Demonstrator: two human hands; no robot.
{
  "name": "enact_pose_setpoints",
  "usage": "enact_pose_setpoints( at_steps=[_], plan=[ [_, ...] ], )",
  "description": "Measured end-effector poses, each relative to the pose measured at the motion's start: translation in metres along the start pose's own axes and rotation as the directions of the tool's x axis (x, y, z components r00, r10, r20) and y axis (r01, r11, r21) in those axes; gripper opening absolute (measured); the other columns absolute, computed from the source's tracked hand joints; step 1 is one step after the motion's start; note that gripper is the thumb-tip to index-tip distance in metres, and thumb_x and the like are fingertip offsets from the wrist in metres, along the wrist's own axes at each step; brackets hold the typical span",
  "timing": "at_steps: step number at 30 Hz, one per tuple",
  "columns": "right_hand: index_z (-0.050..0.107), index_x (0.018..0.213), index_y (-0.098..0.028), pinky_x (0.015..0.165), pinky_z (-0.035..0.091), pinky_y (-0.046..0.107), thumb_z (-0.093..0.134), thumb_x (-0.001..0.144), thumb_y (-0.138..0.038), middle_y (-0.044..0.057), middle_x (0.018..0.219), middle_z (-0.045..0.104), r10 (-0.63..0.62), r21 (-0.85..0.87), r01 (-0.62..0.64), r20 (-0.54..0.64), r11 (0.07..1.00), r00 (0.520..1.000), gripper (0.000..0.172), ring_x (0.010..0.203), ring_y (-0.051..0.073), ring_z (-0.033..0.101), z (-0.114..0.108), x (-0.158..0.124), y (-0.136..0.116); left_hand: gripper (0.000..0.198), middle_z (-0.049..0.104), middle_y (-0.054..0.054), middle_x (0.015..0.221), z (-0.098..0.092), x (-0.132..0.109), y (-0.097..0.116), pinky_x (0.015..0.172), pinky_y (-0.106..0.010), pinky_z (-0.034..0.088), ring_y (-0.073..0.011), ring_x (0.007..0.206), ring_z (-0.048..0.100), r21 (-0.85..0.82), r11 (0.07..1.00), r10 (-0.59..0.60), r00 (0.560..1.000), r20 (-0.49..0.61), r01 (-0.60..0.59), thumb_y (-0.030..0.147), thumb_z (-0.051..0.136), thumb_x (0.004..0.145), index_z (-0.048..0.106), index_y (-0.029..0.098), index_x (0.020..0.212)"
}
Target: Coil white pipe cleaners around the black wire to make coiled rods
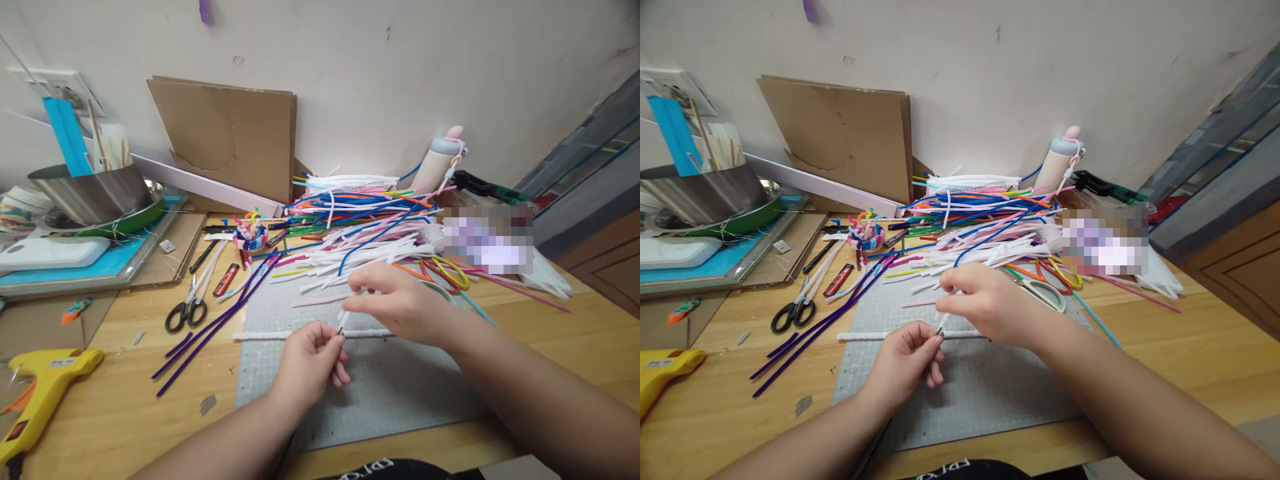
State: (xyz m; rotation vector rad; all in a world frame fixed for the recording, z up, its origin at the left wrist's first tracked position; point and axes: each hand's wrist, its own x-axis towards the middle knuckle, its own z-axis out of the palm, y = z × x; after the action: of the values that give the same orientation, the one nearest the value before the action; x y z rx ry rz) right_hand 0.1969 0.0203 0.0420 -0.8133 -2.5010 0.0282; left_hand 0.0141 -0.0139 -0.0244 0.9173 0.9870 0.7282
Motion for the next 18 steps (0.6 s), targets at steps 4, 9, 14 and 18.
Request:
enact_pose_setpoints(
  at_steps=[4,9,14,18],
  plan=[
    [0.064,0.087,-0.019,0.069,0.039,0.029,0.039,0.089,-0.013,0.007,0.083,0.056,0.021,0.038,-0.024,0.066,0.999,0.998,0.026,0.078,0.016,0.05,0.014,-0.013,-0.005,0.027,0.058,0.004,0.052,0.001,-0.002,-0.001,0.033,-0.016,0.038,-0.0079,0.035,0.054,0.055,0.998,0.01,1.0,-0.002,-0.009,0.038,0.064,0.072,0.05,0.015,0.07],
    [0.063,0.091,-0.019,0.068,0.037,0.027,0.043,0.088,-0.012,0.005,0.083,0.054,0.09,0.217,-0.105,0.076,0.97,0.993,0.022,0.078,0.014,0.049,0.021,-0.022,0.001,0.022,0.058,0.004,0.052,0.001,-0.001,-0.002,0.034,-0.017,0.038,-0.0079,0.035,0.054,0.066,0.998,0.015,1.0,-0.005,-0.014,0.033,0.062,0.075,0.05,0.015,0.071],
    [0.064,0.089,-0.02,0.069,0.036,0.028,0.041,0.089,-0.014,0.005,0.082,0.055,0.078,0.142,-0.088,0.074,0.986,0.994,0.024,0.078,0.015,0.049,0.022,-0.022,0.002,0.021,0.058,0.003,0.054,0.001,0.0,-0.002,0.034,-0.017,0.038,-0.0078,0.036,0.054,0.058,0.998,0.003,1.0,0.005,-0.003,0.033,0.063,0.074,0.051,0.015,0.072],
    [0.064,0.085,-0.02,0.068,0.035,0.029,0.038,0.09,-0.014,0.005,0.08,0.056,0.064,0.057,-0.068,0.074,0.996,0.995,0.027,0.076,0.015,0.049,0.023,-0.021,0.001,0.021,0.058,0.004,0.053,0.0,0.0,-0.003,0.034,-0.017,0.038,-0.0078,0.036,0.054,0.051,0.999,-0.008,1.0,0.003,0.008,0.032,0.063,0.073,0.051,0.015,0.071]
  ],
)
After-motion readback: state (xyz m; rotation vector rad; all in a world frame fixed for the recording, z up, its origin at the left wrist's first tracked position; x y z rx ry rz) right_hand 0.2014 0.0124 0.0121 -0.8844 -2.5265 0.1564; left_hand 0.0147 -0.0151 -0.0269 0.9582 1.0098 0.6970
